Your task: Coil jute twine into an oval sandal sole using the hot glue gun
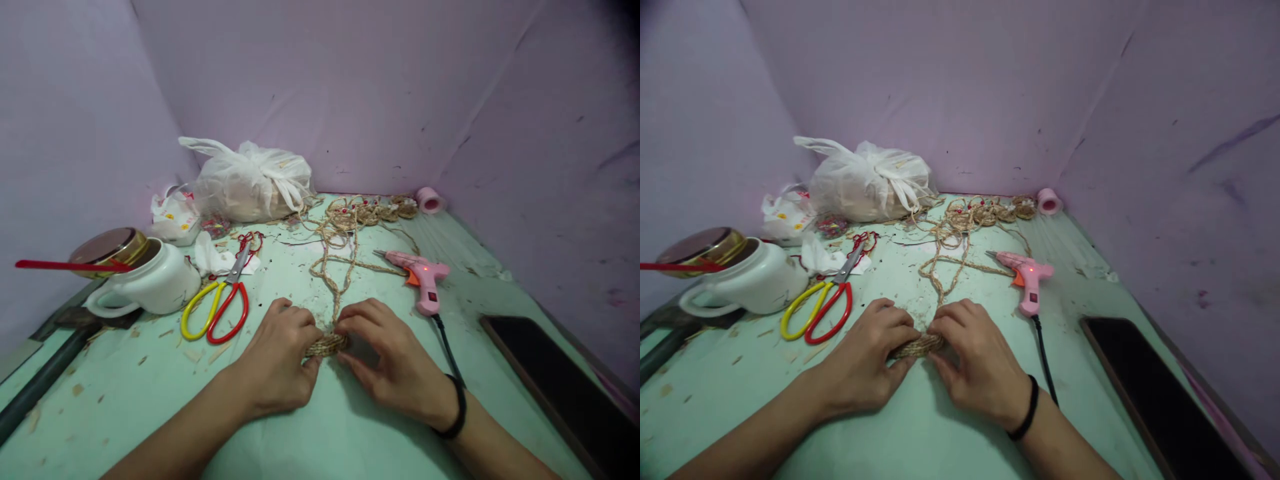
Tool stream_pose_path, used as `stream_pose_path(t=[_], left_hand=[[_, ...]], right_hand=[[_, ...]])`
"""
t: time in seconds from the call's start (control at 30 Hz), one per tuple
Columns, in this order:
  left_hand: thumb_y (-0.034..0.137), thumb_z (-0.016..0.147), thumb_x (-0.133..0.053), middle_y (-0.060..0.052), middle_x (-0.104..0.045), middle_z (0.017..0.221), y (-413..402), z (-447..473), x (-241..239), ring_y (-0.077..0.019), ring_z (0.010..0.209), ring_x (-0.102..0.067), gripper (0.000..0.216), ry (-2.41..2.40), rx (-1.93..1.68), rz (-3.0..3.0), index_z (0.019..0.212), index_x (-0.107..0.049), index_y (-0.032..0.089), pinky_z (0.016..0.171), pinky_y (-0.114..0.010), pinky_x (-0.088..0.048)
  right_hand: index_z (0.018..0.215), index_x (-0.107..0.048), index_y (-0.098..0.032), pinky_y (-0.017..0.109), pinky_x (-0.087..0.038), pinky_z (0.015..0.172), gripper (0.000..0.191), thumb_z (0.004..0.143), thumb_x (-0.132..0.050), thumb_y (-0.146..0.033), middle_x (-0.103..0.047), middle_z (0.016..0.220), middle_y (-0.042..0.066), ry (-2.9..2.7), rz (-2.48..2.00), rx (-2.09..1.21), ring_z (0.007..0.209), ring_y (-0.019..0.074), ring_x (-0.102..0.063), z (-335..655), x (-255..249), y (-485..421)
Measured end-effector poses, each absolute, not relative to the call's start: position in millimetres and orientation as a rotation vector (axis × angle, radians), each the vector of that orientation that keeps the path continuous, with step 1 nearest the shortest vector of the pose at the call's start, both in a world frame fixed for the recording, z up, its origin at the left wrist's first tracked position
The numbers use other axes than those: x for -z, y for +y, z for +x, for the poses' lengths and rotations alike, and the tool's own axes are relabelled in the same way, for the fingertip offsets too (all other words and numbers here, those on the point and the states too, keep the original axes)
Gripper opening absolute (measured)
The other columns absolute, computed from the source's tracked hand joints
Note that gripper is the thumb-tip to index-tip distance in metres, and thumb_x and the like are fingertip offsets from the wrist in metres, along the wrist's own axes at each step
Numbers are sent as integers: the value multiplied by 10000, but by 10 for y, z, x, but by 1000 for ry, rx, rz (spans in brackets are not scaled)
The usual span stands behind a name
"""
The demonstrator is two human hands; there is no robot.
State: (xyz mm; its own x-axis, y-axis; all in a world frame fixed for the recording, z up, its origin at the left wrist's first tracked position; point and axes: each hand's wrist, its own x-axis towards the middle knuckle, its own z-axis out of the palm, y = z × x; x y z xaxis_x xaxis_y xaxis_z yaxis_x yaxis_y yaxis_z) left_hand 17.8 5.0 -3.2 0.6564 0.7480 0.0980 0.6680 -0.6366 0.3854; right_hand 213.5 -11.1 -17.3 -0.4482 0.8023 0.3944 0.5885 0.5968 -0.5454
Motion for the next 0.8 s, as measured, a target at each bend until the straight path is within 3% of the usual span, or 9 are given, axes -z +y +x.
stream_pose_path(t=[0.13, 0.23, 0.4, 0.8], left_hand=[[164, 686, -569, -40, -599, 830, 54, 150, -3, -193, 819, -541, 214, 1107, -339, 2489, 895, -614, 181, 886, -386, -375], [125, 680, -538, -54, -585, 834, 41, 153, 22, -201, 829, -525, 130, 1157, -363, 2493, 789, -592, 169, 838, -367, -396], [140, 663, -550, -43, -572, 774, 52, 178, 95, -186, 779, -526, 59, 1124, -407, 2569, 706, -579, 168, 904, -396, -364], [93, 587, -541, -17, -551, 648, 109, 230, 165, -159, 670, -530, 75, 1050, -597, 2530, 594, -531, 166, 803, -368, -391]], right_hand=[[876, -579, -170, 364, -407, 756, 206, 710, -562, -49, -631, 931, 64, -2315, -1012, -486, 857, 213, -507, 2024, 208, -89], [835, -580, -164, 369, -401, 730, 153, 723, -543, -66, -636, 852, 64, -2332, -1028, -467, 809, 211, -505, 1979, 230, -78], [725, -578, -157, 348, -397, 677, 113, 677, -542, -61, -632, 756, 62, -2283, -1034, -449, 743, 199, -508, 1955, 253, -61], [648, -594, -192, 329, -378, 644, 136, 657, -529, -72, -623, 667, 36, -2203, -1053, -425, 684, 187, -519, 1922, 285, -59]])
